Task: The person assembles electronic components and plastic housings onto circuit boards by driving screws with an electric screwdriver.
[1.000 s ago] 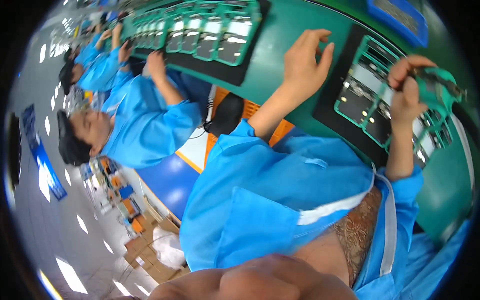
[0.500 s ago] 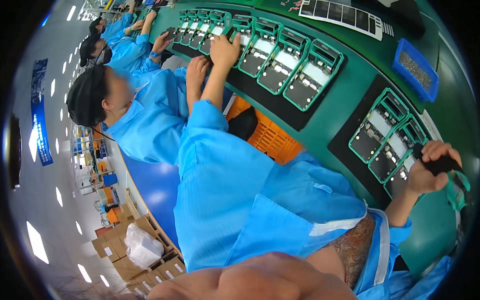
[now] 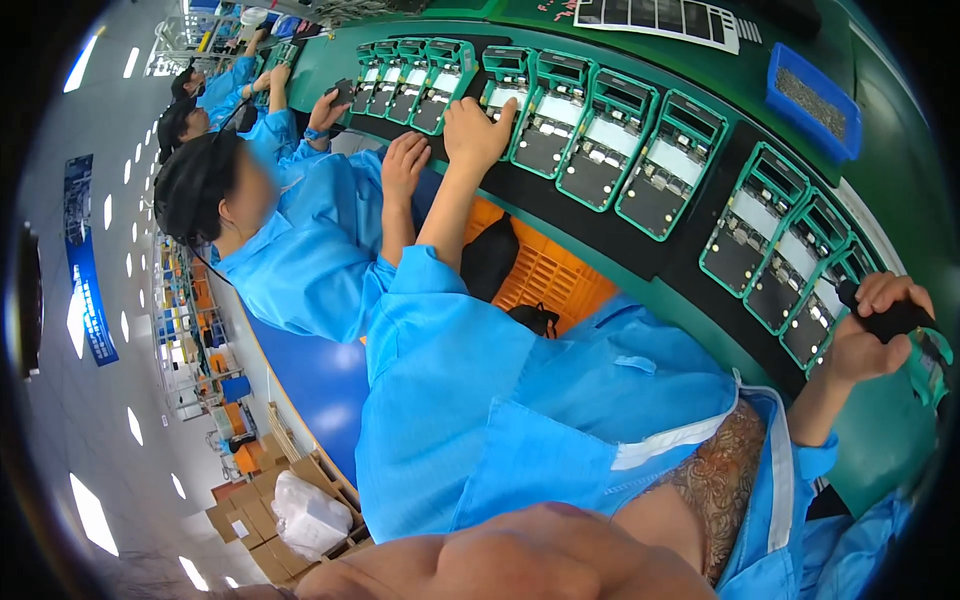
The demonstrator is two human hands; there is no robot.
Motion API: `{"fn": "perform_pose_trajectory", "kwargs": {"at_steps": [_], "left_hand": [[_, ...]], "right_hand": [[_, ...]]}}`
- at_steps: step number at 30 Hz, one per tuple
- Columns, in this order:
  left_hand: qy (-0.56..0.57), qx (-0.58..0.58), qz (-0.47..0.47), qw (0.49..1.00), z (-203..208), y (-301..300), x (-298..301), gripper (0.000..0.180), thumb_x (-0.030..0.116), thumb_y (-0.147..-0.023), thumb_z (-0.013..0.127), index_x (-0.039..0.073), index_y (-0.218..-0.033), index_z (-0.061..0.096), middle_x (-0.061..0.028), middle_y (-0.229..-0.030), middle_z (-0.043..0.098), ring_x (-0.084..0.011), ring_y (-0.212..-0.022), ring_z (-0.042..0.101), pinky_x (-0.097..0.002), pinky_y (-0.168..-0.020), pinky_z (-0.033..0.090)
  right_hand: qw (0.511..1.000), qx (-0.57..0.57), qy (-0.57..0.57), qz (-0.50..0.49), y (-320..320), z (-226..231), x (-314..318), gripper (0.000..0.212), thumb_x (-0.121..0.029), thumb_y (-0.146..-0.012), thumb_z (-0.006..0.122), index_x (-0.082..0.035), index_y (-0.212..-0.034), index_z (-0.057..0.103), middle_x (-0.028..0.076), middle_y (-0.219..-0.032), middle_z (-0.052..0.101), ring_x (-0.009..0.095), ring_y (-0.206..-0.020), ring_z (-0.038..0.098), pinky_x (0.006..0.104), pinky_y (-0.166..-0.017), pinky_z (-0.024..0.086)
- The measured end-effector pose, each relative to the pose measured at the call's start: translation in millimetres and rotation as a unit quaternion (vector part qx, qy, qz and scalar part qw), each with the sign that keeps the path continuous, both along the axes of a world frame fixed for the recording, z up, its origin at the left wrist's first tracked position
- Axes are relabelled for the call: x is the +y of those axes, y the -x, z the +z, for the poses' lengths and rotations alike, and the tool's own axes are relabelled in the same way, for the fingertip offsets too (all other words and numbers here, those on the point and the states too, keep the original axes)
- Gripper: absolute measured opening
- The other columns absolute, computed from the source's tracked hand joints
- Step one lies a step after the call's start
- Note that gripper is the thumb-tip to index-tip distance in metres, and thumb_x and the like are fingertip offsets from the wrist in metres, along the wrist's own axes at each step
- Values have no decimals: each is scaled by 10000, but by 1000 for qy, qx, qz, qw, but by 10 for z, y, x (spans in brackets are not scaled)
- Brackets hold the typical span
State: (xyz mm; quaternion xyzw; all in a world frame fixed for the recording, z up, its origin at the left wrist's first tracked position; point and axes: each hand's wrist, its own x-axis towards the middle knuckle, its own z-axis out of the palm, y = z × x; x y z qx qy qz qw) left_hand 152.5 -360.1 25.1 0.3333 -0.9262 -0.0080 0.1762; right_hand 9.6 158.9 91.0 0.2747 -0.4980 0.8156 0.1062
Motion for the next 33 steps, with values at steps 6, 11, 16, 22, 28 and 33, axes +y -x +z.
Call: {"fn": "perform_pose_trajectory", "kwargs": {"at_steps": [6, 11, 16, 22, 28, 33], "left_hand": [[-18, 71, 33, 997, -149, 212, -286, 679, 598, -762, 638, -76, -829, 599, -253, -861, 623, -412, -847, 610, -458, -747, 483], [-149, 120, -150, 970, -206, 430, -311, 474, 364, -783, 734, -40, -679, 511, -155, -615, 531, -198, -603, 454, -416, -557, 400], [-542, 59, -40, 837, -109, 195, -877, 527, 326, -869, 666, -18, -1209, 455, -113, -1092, 544, -197, -972, 528, -329, -838, 437], [-650, 11, -147, 746, 223, 308, -754, 597, 93, -856, 672, -1, -1355, 359, -115, -1144, 588, -196, -930, 600, -317, -780, 505], [-723, 15, -227, 652, 109, 348, -835, 434, 34, -863, 643, 15, -1245, 439, -120, -1141, 591, -208, -981, 602, -332, -835, 500], [-754, 42, -224, 616, 114, 342, -788, 446, 32, -853, 651, 8, -1241, 431, -120, -1122, 586, -207, -973, 593, -330, -840, 494]], "right_hand": [[993, -60, 97, 35, -149, 101, -36, 491, -447, -815, 649, -93, -1134, 529, 17, -804, 433, 117, -695, 401, 235, -569, 348], [997, -31, 38, -66, -377, 273, -464, 559, -464, -816, 666, -83, -1172, 464, 14, -759, 446, 110, -636, 416, 246, -545, 352], [993, -12, 54, -100, -440, 272, -909, 397, -360, -871, 632, -44, -1028, 449, 36, -632, 508, 102, -493, 482, 239, -423, 405], [991, -29, 35, -127, -810, 385, -1736, 363, -64, -750, 581, -43, -1068, 407, 62, -664, 529, 114, -537, 505, 236, -495, 440], [986, 25, 4, -168, -1106, 458, -2666, 509, -343, -804, 728, -30, -1059, 418, 56, -658, 540, 93, -534, 507, 220, -486, 432], [974, 28, -49, -217, -1244, 483, -3117, 385, -155, -761, 650, -26, -1054, 437, 60, -656, 551, 89, -526, 505, 214, -474, 423]]}}
